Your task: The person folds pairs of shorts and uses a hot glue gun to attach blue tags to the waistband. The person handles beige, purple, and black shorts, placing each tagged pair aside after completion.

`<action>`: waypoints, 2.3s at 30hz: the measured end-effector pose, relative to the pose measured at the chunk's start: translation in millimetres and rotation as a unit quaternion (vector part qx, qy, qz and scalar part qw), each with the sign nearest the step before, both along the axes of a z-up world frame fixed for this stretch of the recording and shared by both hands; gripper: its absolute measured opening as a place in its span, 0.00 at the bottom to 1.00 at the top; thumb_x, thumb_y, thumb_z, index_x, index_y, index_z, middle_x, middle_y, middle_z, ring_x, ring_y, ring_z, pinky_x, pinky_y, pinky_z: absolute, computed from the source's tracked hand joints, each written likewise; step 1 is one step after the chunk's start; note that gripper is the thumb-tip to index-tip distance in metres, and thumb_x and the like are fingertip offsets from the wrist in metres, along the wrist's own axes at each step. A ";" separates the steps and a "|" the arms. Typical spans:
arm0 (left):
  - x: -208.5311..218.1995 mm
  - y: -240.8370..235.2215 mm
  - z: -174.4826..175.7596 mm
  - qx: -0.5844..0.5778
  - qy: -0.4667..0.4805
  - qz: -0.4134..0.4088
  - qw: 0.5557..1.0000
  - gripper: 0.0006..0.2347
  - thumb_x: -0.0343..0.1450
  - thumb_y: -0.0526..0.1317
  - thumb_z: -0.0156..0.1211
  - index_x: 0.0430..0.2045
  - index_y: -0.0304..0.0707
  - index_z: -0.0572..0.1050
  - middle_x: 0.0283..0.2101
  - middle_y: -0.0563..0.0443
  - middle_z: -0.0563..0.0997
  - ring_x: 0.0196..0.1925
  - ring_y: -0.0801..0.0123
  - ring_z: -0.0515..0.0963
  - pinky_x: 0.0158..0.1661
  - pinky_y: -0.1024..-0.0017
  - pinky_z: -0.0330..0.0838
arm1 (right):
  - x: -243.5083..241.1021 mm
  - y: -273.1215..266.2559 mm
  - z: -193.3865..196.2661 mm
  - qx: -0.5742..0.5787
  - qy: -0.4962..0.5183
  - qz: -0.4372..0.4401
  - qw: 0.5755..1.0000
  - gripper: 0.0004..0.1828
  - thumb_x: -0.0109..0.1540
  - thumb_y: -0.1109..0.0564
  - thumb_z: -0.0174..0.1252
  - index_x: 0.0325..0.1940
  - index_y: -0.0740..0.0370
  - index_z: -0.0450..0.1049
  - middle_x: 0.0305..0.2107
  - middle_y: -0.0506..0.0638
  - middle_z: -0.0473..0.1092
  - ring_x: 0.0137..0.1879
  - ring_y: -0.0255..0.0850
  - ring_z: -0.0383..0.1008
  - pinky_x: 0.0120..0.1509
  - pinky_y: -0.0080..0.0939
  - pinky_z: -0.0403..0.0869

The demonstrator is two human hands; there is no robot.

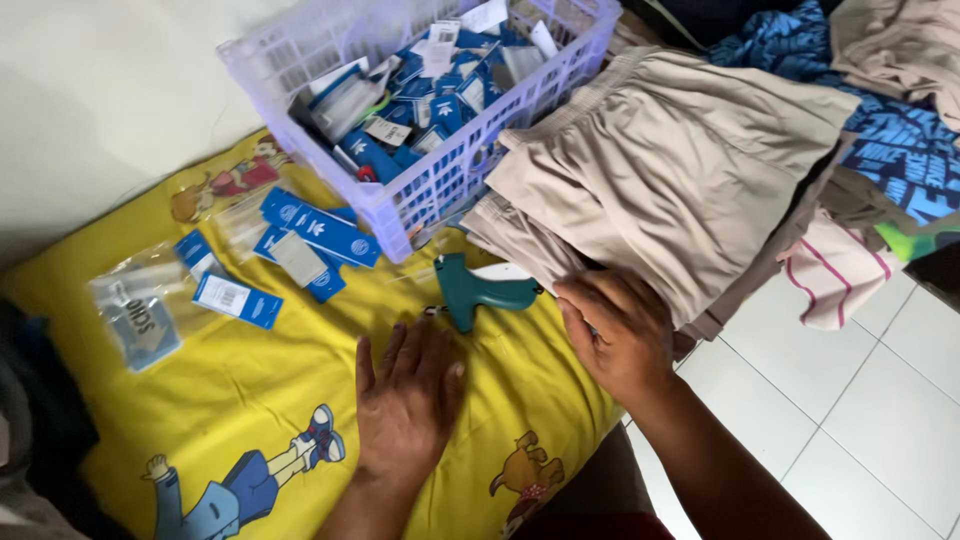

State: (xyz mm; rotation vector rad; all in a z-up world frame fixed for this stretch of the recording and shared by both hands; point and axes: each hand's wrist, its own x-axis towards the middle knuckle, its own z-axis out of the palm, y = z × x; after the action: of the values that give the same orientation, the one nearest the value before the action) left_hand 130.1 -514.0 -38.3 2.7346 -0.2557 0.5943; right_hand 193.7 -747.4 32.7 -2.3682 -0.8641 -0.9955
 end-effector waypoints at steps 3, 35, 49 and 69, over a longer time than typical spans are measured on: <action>2.8 -7.0 5.1 0.006 -0.018 -0.013 1.000 0.17 0.72 0.48 0.50 0.52 0.43 0.76 0.59 0.44 0.78 0.62 0.51 0.75 0.66 0.42 0.53 | 1.7 -3.5 -1.2 0.000 0.008 0.003 1.000 0.08 0.65 0.62 0.57 0.47 0.65 0.77 0.44 0.55 0.74 0.47 0.50 0.77 0.51 0.48 0.75; 152.6 -174.8 29.3 -0.075 0.026 -0.217 0.973 0.33 0.73 0.64 0.45 0.72 0.51 0.55 0.77 0.43 0.47 0.79 0.46 0.42 0.70 0.36 0.26 | 65.0 -99.8 -29.7 -0.105 0.202 -0.329 0.917 0.42 0.63 0.28 0.45 0.75 0.50 0.57 0.75 0.58 0.46 0.80 0.60 0.42 0.72 0.79 0.45; 157.9 -178.5 30.7 -0.064 0.043 -0.215 0.974 0.25 0.75 0.51 0.47 0.71 0.53 0.58 0.76 0.42 0.49 0.78 0.46 0.45 0.68 0.34 0.30 | 82.0 -105.9 20.0 -0.023 0.114 -0.340 0.933 0.22 0.64 0.45 0.53 0.58 0.56 0.74 0.56 0.53 0.73 0.59 0.50 0.72 0.62 0.53 0.59; 159.9 -177.3 37.0 -0.032 0.032 -0.193 0.980 0.42 0.64 0.67 0.59 0.72 0.52 0.55 0.76 0.43 0.49 0.78 0.48 0.47 0.69 0.37 0.32 | 122.0 -109.7 -20.5 -0.049 0.195 -0.355 0.913 0.39 0.66 0.36 0.48 0.74 0.61 0.56 0.71 0.61 0.57 0.78 0.56 0.50 0.77 0.66 0.40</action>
State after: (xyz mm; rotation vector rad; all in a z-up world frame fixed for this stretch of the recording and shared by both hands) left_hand 289.9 -691.4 -1.3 2.5370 -0.7177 0.3957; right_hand 315.7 -857.1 12.2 -2.8896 0.1278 -0.6614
